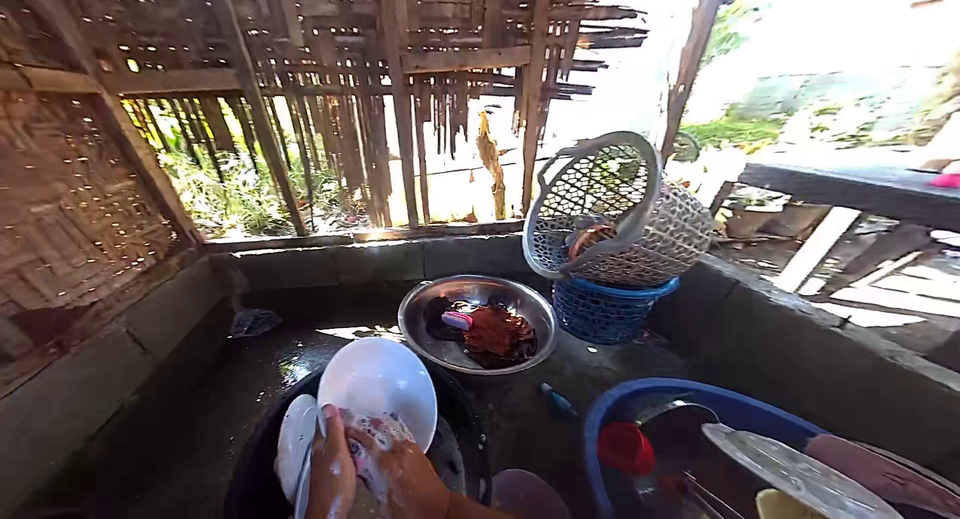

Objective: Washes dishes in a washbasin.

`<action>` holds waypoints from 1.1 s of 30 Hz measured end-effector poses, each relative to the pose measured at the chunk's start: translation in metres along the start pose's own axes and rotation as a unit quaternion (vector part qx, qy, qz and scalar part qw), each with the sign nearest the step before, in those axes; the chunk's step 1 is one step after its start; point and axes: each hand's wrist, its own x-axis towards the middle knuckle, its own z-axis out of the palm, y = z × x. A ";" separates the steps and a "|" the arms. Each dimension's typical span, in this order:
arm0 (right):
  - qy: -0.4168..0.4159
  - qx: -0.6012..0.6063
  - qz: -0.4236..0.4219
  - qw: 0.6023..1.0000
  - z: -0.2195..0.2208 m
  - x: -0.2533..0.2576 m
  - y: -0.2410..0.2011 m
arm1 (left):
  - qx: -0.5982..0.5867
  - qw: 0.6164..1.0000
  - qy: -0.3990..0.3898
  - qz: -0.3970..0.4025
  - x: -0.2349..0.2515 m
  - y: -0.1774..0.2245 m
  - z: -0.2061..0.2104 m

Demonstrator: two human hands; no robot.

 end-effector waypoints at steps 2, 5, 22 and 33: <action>-0.017 -0.055 -0.055 0.997 -0.006 -0.011 0.022 | -0.010 1.000 -0.012 0.004 0.003 0.001 -0.012; -0.065 -0.092 -0.102 0.988 -0.022 -0.015 0.057 | -0.035 0.999 -0.026 0.003 0.007 -0.003 -0.022; 0.017 -0.046 -0.020 0.999 -0.007 -0.010 0.003 | -0.013 0.999 -0.013 0.032 -0.009 0.010 -0.001; -0.189 0.057 0.054 0.979 -0.033 0.007 -0.014 | -0.035 0.999 -0.016 0.005 -0.006 0.013 -0.024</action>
